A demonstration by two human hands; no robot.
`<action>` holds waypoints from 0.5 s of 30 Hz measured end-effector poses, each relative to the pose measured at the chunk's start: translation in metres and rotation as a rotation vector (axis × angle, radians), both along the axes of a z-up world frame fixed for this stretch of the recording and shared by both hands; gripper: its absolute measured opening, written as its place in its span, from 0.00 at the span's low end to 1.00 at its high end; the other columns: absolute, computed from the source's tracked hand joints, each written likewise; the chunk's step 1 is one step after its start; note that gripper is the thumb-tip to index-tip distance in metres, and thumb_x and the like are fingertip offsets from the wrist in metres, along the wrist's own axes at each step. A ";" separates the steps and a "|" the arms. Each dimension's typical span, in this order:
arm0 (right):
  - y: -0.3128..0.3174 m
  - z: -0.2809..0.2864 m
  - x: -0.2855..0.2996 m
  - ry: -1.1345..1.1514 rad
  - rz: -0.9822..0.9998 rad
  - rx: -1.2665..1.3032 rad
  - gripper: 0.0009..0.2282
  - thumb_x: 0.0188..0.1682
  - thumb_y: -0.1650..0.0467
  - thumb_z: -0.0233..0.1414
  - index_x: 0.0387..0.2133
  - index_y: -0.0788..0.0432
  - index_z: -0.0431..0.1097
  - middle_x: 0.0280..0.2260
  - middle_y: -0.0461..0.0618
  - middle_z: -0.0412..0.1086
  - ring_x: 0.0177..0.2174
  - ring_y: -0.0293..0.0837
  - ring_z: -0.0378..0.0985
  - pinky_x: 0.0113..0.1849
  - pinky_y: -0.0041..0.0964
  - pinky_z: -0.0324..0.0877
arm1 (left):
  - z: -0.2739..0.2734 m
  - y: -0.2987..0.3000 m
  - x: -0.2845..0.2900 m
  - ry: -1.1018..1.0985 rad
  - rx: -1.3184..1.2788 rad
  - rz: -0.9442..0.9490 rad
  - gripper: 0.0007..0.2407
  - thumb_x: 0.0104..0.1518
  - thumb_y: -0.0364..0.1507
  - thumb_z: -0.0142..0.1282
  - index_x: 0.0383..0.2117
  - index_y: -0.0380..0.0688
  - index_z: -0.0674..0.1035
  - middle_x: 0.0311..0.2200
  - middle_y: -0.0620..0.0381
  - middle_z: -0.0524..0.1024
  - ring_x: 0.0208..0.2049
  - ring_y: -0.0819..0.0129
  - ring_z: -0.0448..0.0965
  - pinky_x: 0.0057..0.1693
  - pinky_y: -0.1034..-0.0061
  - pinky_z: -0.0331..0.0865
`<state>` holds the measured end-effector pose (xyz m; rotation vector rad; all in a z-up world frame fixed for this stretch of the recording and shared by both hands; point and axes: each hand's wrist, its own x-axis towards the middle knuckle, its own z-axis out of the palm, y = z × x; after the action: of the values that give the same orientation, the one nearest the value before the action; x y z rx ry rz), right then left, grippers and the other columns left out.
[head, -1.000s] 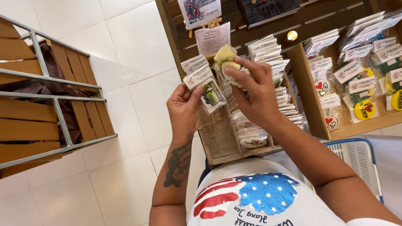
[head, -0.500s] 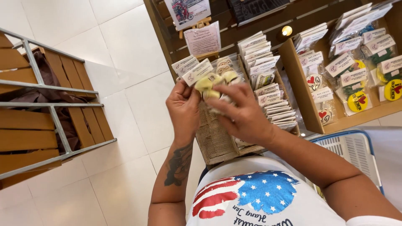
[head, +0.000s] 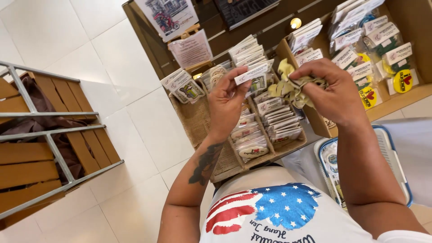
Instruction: Organizing and cleaning refrigerator magnets in a display box within a store.
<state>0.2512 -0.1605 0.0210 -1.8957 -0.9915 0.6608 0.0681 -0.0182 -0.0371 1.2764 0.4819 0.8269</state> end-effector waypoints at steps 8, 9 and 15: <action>0.002 0.015 0.005 0.053 0.107 -0.383 0.12 0.43 0.76 0.50 0.38 0.63 0.79 0.40 0.58 0.72 0.33 0.54 0.75 0.36 0.47 0.69 | -0.024 -0.012 0.032 0.078 0.160 0.058 0.11 0.61 0.19 0.58 0.49 0.43 0.80 0.45 0.55 0.83 0.45 0.73 0.82 0.54 0.80 0.77; 0.007 0.023 0.005 0.066 0.131 -0.453 0.13 0.46 0.76 0.50 0.43 0.67 0.77 0.45 0.70 0.72 0.38 0.65 0.79 0.42 0.62 0.71 | -0.027 -0.014 0.035 0.072 0.196 0.111 0.09 0.61 0.20 0.60 0.47 0.40 0.81 0.42 0.50 0.83 0.47 0.69 0.82 0.54 0.73 0.76; 0.033 0.055 0.004 -0.070 0.340 -0.842 0.24 0.48 0.72 0.51 0.62 0.57 0.65 0.49 0.69 0.73 0.27 0.58 0.83 0.45 0.63 0.73 | -0.044 -0.023 0.040 0.201 0.378 0.169 0.10 0.62 0.20 0.58 0.47 0.46 0.82 0.41 0.48 0.84 0.41 0.63 0.85 0.51 0.70 0.79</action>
<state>0.2553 -0.1271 0.0756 -2.4898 -1.2055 1.3810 0.1077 -0.0414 -0.0808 1.6955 0.6193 0.9662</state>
